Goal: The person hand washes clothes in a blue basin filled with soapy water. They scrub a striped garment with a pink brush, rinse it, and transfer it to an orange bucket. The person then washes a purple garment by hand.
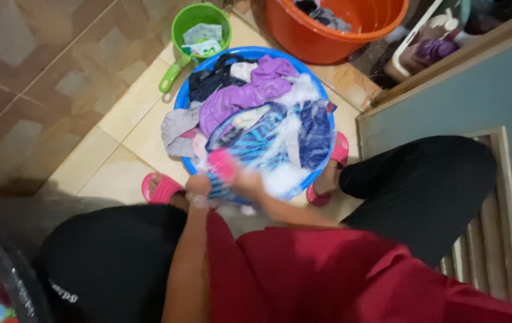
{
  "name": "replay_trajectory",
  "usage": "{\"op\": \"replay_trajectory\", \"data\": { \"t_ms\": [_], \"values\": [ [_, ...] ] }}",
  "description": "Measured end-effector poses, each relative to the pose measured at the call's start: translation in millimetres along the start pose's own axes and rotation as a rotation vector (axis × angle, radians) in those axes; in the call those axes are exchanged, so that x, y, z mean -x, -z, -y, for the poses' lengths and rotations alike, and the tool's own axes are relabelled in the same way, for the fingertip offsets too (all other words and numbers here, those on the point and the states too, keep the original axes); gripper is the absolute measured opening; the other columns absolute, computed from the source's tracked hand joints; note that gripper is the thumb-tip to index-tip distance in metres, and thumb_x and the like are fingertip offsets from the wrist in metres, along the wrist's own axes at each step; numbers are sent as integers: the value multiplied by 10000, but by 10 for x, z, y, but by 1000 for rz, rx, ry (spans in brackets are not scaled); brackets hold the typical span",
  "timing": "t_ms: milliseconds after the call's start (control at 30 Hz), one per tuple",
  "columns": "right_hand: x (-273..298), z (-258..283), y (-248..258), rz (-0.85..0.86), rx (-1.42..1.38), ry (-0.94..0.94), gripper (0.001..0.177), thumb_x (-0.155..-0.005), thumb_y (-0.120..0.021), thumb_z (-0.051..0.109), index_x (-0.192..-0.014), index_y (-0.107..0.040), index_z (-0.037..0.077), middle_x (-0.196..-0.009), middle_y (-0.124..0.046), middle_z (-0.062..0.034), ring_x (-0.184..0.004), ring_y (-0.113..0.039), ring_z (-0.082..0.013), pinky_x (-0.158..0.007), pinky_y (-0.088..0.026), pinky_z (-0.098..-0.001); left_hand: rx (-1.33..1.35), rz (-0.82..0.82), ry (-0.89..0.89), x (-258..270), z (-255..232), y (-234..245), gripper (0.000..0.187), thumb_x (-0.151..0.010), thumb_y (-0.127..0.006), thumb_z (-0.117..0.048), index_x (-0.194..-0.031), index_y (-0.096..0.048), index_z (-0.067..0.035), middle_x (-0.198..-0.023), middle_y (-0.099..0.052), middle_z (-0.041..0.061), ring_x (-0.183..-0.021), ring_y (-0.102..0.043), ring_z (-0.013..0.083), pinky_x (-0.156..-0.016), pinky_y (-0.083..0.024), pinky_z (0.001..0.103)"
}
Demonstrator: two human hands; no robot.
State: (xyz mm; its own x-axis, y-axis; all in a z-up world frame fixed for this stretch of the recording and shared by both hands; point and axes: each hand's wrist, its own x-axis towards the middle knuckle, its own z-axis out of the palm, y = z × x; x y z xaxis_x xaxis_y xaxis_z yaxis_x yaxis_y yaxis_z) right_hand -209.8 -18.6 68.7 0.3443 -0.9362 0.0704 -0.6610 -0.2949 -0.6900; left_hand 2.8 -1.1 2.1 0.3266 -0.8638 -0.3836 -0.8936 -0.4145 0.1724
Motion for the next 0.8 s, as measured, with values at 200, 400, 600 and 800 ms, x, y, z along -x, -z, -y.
{"op": "replay_trajectory", "data": {
  "t_ms": [200, 400, 600, 800],
  "values": [
    [-575, -1166, 1331, -450, 288, -252, 835, -701, -857, 471, -1400, -538, 143, -999, -737, -182, -840, -713, -394, -698, -563, -502, -79, -9, -76, -17, -70, -18, 270, -968, -531, -228, -998, -757, -83, -919, -751, 175, -856, -745, 385, -723, -603, 509],
    [-866, -523, 1969, -68, -812, -594, 495, -886, -841, 331, -1251, -626, 73, -1024, -726, -120, -882, -703, -271, -740, -563, -402, 490, -240, -77, 218, -600, 746, 400, -934, -660, -207, -1256, -569, 11, -1199, -644, 239, -1138, -619, 375, -989, -466, 438],
    [-841, 579, 2386, 450, -1105, -320, 590, -942, -664, 310, -1489, -494, 168, -1131, -727, 48, -822, -708, -88, -655, -582, -271, 1265, 56, -688, 522, -1592, 2249, 472, -1011, -617, -118, -1423, -395, -54, -1111, -584, 74, -989, -599, 148, -881, -513, 304],
    [-815, 1478, 2710, 225, -525, -295, 288, -930, -823, 232, -1063, -772, -18, -845, -599, -31, -686, -502, -116, -570, -393, -306, 1342, -79, -774, 1003, -1721, 2993, 533, -963, -757, -46, -1384, -430, -47, -909, -499, 67, -778, -475, 143, -746, -420, 291]
  ]
}}
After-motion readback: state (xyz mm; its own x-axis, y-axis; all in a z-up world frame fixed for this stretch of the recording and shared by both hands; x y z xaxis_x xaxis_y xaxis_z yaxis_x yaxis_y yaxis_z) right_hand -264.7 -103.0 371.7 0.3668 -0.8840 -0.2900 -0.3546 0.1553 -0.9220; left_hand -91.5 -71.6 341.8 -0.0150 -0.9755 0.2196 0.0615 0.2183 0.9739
